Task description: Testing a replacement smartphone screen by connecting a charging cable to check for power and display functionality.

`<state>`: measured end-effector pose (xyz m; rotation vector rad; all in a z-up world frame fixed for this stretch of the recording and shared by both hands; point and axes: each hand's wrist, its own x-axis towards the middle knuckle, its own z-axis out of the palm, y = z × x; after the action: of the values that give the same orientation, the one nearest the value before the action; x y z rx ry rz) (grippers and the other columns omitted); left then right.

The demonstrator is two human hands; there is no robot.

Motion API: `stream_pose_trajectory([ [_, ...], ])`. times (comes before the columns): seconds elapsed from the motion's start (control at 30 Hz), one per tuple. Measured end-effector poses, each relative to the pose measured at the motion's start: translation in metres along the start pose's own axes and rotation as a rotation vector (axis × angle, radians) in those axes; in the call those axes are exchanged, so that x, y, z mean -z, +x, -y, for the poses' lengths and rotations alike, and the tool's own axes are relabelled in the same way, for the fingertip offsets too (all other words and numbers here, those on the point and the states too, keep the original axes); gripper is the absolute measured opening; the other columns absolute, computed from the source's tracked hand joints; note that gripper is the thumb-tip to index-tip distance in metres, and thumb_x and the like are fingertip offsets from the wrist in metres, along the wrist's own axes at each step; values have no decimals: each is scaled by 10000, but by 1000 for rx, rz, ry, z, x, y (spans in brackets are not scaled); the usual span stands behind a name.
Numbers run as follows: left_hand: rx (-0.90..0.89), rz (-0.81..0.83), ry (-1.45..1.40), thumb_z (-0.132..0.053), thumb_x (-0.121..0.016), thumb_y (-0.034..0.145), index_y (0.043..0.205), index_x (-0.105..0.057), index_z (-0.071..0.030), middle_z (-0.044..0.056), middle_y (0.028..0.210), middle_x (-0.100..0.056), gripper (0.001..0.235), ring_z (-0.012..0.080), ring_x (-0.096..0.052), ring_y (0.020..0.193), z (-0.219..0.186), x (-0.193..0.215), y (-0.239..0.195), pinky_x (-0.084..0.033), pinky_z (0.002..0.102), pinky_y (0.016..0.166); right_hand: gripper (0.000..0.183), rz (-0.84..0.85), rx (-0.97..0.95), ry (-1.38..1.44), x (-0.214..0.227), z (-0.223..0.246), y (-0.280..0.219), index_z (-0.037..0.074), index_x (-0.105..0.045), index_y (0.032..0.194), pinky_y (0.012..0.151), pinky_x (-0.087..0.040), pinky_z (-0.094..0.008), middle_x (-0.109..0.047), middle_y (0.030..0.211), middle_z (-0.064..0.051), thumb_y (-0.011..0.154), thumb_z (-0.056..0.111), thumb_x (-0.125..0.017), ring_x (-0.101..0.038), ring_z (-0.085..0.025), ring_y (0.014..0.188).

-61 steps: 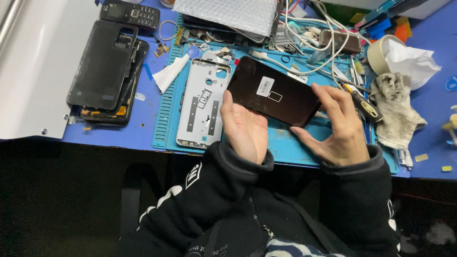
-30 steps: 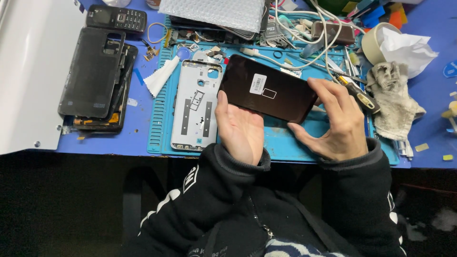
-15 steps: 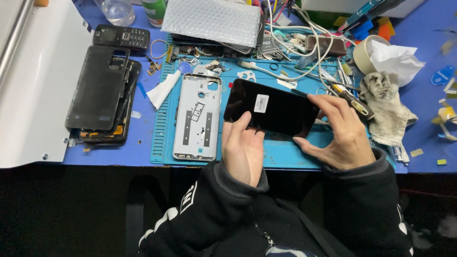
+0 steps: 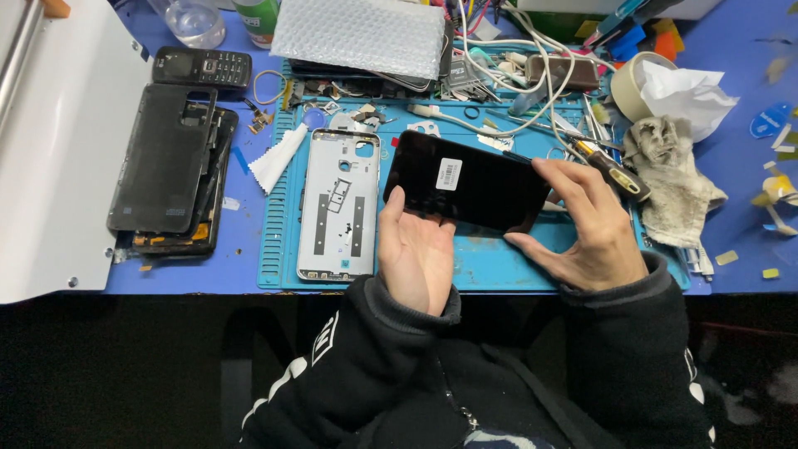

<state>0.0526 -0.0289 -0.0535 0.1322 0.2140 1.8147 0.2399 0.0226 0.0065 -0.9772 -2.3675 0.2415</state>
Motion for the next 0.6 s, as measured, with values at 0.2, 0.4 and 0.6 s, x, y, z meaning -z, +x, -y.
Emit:
stream_pose_trajectory([
  [0.2,-1,-18,43,-327,-448,1071,1516,-413,-15,119,1495,-515,545,273,-466,1393,-2,-4,-1,-319,466,1213,843,1,13,4,2,1,1,16,-540,1440,934,-573,-385,-591,1335,-198,709,179,-925,-650,-330,1172],
  [0.4,13,4,39,-339,-432,1082,1527,-397,-12,122,1502,-507,554,280,-451,1410,-2,-3,0,-309,464,1222,859,8,2,12,3,2,2,13,-539,1442,931,-572,-380,-592,1340,-195,699,194,-930,-652,-328,1164],
  [0.6,27,-7,53,-342,-430,1069,1525,-394,-13,120,1507,-504,563,275,-452,1414,-3,-5,0,-303,460,1226,870,8,0,8,1,-2,0,17,-545,1440,897,-571,-371,-596,1323,-189,691,216,-941,-657,-314,1121],
])
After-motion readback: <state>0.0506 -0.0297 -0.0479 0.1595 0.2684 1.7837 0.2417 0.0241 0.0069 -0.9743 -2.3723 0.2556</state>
